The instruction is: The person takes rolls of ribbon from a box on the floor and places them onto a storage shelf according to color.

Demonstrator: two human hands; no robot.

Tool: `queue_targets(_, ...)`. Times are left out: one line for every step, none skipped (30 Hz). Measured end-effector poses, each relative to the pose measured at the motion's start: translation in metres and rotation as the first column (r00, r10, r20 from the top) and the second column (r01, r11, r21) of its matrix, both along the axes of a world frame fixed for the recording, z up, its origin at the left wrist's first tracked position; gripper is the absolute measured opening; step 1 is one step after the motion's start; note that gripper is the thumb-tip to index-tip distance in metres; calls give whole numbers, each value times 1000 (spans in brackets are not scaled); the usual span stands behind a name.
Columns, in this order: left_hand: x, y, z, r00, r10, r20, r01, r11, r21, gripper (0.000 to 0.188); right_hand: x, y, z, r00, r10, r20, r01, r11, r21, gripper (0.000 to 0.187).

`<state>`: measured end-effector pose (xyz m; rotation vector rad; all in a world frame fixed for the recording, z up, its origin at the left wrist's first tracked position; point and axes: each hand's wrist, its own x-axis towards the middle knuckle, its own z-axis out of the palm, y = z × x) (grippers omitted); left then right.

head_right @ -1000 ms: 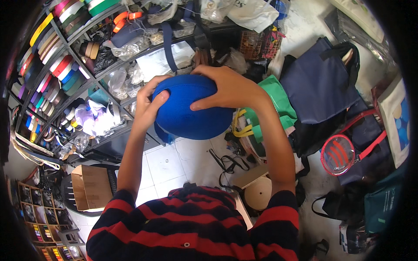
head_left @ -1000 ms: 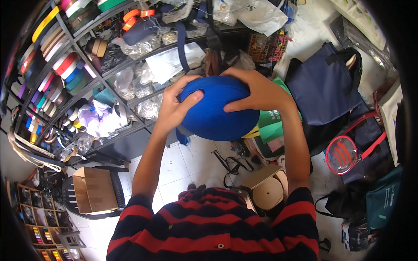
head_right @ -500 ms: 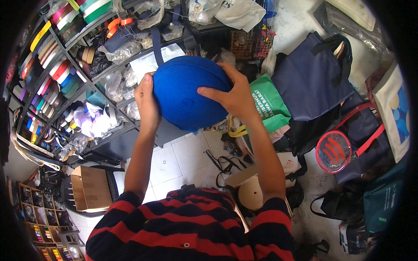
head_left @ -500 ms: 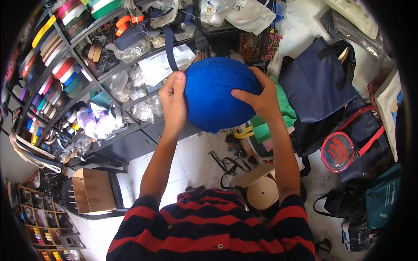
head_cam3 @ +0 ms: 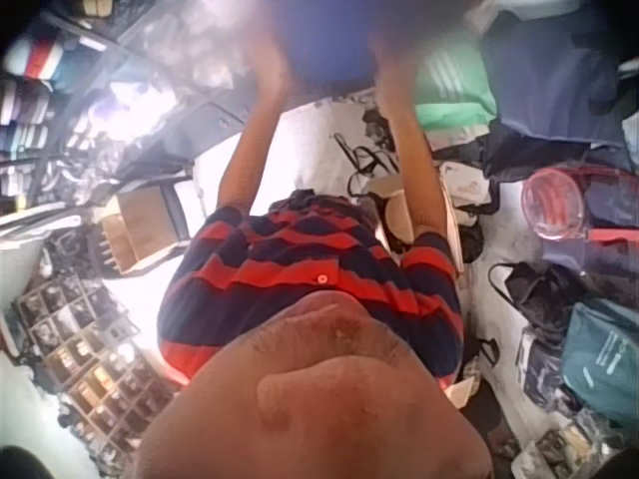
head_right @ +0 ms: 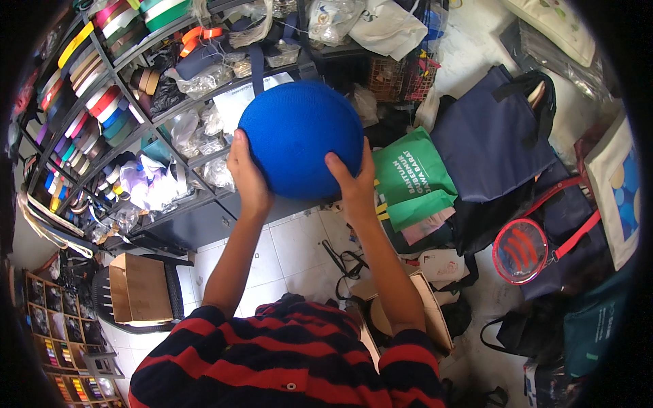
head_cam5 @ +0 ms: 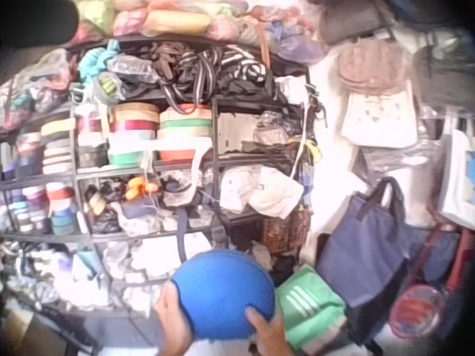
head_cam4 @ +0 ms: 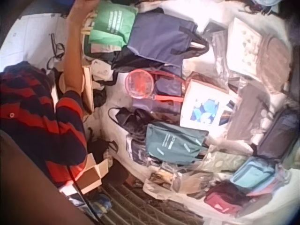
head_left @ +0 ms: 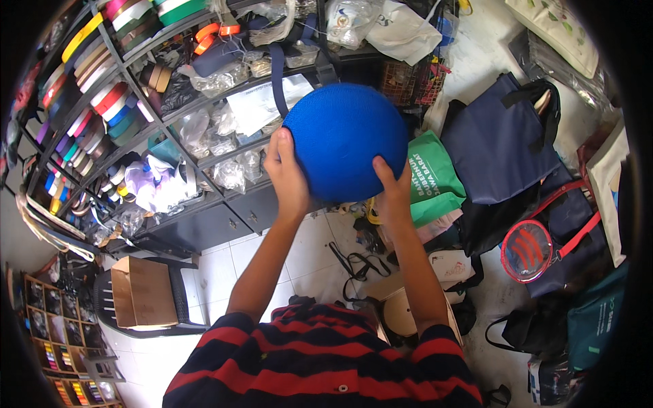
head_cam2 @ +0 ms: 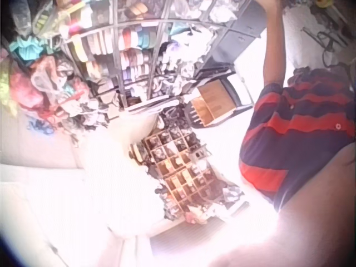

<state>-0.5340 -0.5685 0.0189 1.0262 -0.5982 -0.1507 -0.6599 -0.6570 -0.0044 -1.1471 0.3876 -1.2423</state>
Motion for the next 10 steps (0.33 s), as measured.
queue_targets(7,2,0,1000,28,-7,-28,999,-23,43,-1,0,3,998,60,-24,-61,998,-27,54)
queue_targets(13,9,0,1000,18,9,-18,1000,5,42,-1,-2,9,988,148,-38,-149,988,-42,53)
queue_targets(19,17,0,1000,9,23,-10,999,33,41,-1,-6,18,970,236,-53,-239,970,-55,53)
queue_targets(23,24,1,999,-3,37,1,998,58,40,2,-7,27,946,318,-70,-322,944,-70,52)
queue_targets(29,31,-1,999,5,33,-7,998,70,40,9,-3,32,941,306,-146,-317,946,-61,47)
queue_targets(36,38,-6,999,17,29,-19,996,82,40,19,2,30,948,268,-172,-284,956,-77,46)
queue_targets(41,46,-7,999,30,23,-32,996,89,40,31,5,25,953,229,-200,-252,963,-98,45)
queue_targets(46,54,-9,994,93,56,-99,988,119,38,43,9,18,954,193,-227,-225,967,-121,44)
queue_targets(49,61,-9,984,157,89,-169,975,148,37,55,14,10,961,218,-173,-232,970,-66,46)
queue_targets(50,68,-6,967,224,123,-243,955,170,36,67,18,1,963,243,-120,-247,969,-16,47)
